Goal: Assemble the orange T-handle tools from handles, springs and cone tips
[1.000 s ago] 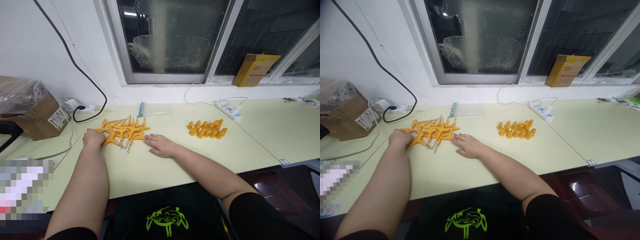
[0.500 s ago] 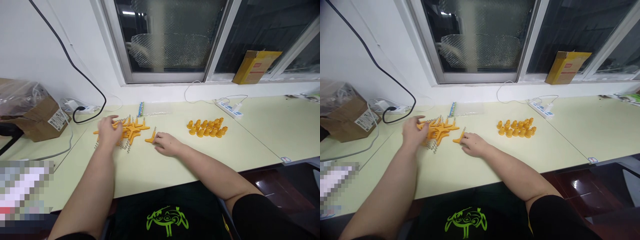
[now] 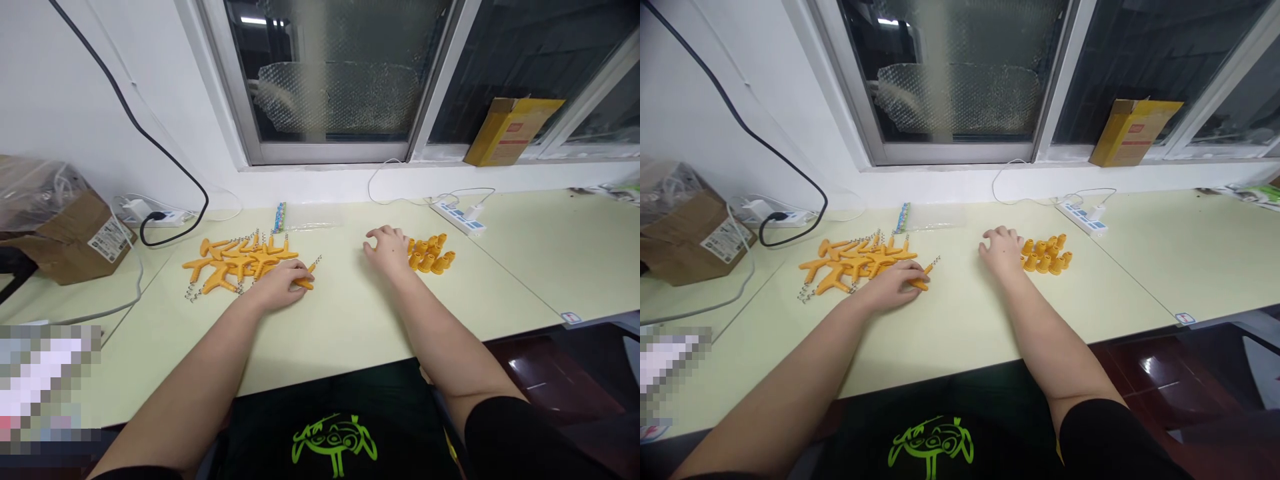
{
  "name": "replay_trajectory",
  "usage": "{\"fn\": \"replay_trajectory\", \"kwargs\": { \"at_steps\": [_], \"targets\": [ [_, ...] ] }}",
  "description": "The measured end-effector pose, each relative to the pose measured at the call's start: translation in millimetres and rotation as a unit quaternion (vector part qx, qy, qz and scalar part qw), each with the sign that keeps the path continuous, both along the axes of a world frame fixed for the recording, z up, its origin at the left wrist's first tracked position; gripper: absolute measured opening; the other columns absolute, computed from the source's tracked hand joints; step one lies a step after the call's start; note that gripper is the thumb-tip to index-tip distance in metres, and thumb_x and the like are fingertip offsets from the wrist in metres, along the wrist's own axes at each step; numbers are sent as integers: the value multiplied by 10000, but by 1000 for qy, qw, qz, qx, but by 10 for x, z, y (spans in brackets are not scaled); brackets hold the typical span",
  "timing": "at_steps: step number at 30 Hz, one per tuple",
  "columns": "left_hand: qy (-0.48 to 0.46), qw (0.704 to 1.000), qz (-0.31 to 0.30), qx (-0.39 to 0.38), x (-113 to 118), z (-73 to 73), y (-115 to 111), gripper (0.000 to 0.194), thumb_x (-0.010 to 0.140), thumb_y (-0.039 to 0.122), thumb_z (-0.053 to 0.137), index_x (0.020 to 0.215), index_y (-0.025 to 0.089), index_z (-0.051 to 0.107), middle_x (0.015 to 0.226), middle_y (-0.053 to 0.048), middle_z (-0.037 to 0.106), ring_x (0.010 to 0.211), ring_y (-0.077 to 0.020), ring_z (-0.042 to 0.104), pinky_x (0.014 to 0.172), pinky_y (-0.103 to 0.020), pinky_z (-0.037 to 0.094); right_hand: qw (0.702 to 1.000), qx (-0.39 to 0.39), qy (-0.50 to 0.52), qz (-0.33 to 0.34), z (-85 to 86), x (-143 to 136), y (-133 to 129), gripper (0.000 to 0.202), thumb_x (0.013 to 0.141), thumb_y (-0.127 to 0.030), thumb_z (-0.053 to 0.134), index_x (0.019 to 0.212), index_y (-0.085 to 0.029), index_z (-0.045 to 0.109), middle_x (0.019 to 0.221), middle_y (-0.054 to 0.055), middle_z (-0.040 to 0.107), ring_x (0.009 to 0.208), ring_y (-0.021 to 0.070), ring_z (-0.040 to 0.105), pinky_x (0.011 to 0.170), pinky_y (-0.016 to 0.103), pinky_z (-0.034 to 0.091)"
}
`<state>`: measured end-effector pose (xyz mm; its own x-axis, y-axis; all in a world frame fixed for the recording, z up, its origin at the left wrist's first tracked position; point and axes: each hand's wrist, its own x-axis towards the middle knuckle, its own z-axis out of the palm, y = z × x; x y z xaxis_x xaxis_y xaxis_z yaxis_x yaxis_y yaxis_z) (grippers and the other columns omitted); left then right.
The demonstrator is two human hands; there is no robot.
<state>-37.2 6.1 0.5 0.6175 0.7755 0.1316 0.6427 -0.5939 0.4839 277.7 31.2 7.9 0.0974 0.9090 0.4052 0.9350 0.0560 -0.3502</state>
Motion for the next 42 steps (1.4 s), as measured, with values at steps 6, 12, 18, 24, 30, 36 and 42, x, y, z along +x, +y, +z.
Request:
{"fn": "replay_trajectory", "kwargs": {
  "at_steps": [6, 12, 18, 24, 30, 36, 42],
  "targets": [
    [-26, 999, 7, -18, 19, 19, 7, 243, 935, 402, 553, 1062, 290, 726, 1212, -63, 656, 1047, -275, 656, 931, -416, 518, 994, -84, -23, -68, -57, 228, 92, 291, 873, -293, 592, 1106, -230, 755, 1131, 156, 729, 1166, 403, 490, 954, 573, 307],
    [-159, 983, 86, -30, -2, -18, 81, 302, 973, 435, 512, 1153, 242, 658, 1124, -88, 685, 1050, -266, 643, 964, -433, 518, 999, -32, 6, -18, -73, 163, 119, 221, 864, -215, 563, 999, -226, 738, 1005, 117, 745, 1129, 346, 538, 1014, 539, 329],
    [-430, 877, 132, -166, 62, -15, 110, 241, 940, 407, 571, 1059, 207, 631, 1217, -96, 683, 1020, -221, 704, 1021, -472, 543, 960, 61, 121, 244, -69, -45, 40, 290, 840, -228, 558, 1112, -206, 654, 1128, 98, 673, 1069, 233, 629, 982, 370, 481],
    [-529, 802, 141, -239, 98, -14, 132, 221, 923, 370, 569, 1015, 172, 604, 1116, -127, 732, 896, -220, 750, 1021, -533, 550, 930, 9, 212, 300, -99, -235, -76, 338, 804, -239, 584, 1141, -216, 584, 1093, 65, 697, 1010, 213, 661, 941, 362, 514],
    [-535, 792, 136, -262, 109, -31, 140, 211, 910, 363, 591, 1007, 176, 584, 1067, -129, 746, 892, -231, 755, 1007, -544, 559, 893, 2, 297, 339, -142, -289, -89, 231, 835, -299, 607, 1048, -210, 594, 1106, 71, 714, 978, 204, 680, 907, 358, 531],
    [-547, 768, 130, -306, 185, -41, 105, 181, 920, 312, 595, 1019, 160, 597, 1006, -113, 758, 859, -224, 759, 993, -499, 573, 872, 7, 306, 383, -212, -398, -84, 210, 841, -288, 650, 1037, -212, 642, 1069, 67, 695, 985, 210, 664, 911, 372, 530],
    [-569, 727, 136, -359, 301, -15, 60, 167, 959, 307, 567, 1034, 159, 579, 965, -113, 765, 840, -228, 766, 939, -460, 599, 851, 51, 287, 437, -249, -504, -91, 158, 844, -230, 678, 1002, -222, 683, 1024, 69, 677, 974, 218, 654, 894, 387, 531]
  ]
}}
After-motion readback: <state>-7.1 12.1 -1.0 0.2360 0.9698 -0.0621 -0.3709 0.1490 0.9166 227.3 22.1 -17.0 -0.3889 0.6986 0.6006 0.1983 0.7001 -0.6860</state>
